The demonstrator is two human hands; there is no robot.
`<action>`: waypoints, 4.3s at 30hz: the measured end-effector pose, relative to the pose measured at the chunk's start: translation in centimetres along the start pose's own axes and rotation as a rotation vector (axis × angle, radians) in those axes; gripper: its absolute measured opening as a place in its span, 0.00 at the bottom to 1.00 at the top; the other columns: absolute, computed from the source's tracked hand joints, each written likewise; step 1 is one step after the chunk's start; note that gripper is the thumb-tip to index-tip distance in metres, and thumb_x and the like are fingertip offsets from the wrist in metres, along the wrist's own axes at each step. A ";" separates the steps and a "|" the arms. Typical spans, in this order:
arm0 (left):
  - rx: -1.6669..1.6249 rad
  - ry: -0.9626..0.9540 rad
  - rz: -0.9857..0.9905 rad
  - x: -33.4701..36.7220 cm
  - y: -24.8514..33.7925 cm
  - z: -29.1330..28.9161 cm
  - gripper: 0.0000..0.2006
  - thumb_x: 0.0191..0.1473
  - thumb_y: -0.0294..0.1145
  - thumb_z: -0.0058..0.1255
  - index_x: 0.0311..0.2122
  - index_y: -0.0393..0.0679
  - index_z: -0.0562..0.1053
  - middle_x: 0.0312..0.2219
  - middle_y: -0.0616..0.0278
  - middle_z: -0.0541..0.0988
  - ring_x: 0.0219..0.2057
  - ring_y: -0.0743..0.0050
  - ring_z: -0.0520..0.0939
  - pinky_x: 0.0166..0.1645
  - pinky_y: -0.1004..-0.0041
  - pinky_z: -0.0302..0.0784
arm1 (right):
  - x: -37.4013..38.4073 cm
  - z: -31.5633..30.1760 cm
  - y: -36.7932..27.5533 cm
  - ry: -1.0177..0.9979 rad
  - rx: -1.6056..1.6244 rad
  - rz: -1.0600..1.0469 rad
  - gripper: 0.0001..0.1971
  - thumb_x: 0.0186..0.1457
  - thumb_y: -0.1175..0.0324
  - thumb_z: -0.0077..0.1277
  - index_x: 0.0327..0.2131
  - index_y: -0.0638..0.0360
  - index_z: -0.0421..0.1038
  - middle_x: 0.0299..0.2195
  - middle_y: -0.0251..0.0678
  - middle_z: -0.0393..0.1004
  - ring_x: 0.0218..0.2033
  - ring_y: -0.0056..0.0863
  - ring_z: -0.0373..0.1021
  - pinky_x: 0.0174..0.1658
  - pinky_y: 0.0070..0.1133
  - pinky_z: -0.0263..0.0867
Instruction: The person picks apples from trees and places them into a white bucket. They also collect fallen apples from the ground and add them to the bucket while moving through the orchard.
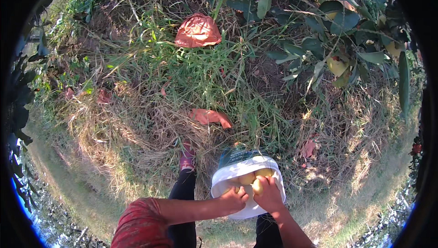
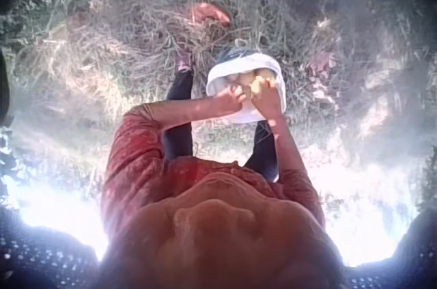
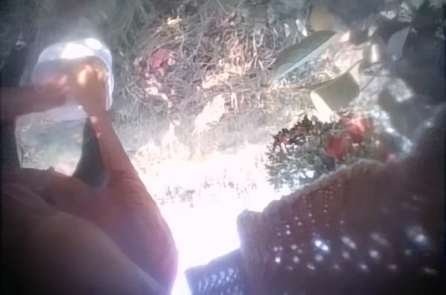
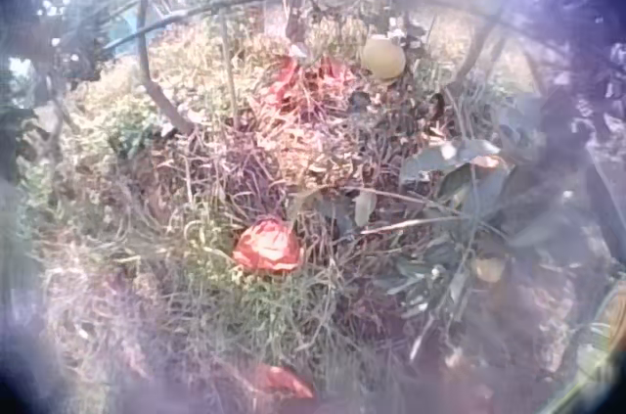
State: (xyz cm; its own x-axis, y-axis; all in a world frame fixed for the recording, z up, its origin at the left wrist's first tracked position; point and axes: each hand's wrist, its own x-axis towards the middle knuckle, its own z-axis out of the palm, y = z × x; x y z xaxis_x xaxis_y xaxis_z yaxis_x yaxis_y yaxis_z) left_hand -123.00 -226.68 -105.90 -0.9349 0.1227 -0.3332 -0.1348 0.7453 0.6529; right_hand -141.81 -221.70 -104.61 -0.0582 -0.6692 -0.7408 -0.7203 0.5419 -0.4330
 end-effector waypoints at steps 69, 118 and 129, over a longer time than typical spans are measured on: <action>-0.100 0.389 -0.214 -6.1 19.2 -30.0 0.13 0.45 0.29 0.50 0.39 0.44 0.72 0.29 0.57 0.74 0.31 0.56 0.78 0.35 0.61 0.76 | -28.6 -13.0 -0.7 0.461 0.414 0.150 0.34 0.49 0.60 0.52 0.59 0.49 0.53 0.58 0.48 0.56 0.54 0.48 0.61 0.54 0.35 0.62; -1.326 1.588 0.727 -43.7 17.1 -80.0 0.37 0.61 0.44 0.41 0.66 0.48 0.37 0.65 0.55 0.44 0.64 0.61 0.51 0.64 0.62 0.47 | -39.9 -30.6 -43.1 1.061 0.464 -0.121 0.31 0.48 0.76 0.53 0.57 0.64 0.57 0.54 0.48 0.60 0.29 0.25 0.72 0.35 0.21 0.69; -0.360 1.773 0.714 -40.2 21.8 -81.3 0.39 0.48 0.35 0.58 0.64 0.54 0.53 0.64 0.45 0.35 0.64 0.41 0.49 0.63 0.55 0.54 | -38.0 -30.2 -45.8 0.959 0.700 0.076 0.32 0.49 0.77 0.54 0.59 0.56 0.56 0.21 0.29 0.70 0.21 0.15 0.64 0.25 0.16 0.61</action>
State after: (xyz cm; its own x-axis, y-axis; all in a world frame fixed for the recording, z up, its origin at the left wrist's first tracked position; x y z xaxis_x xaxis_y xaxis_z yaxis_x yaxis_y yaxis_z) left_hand -115.10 -268.58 -22.98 -0.0263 -0.5730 0.8191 0.5242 0.6898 0.4994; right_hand -127.52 -236.44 -41.09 -0.7924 -0.5693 -0.2191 -0.1761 0.5574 -0.8113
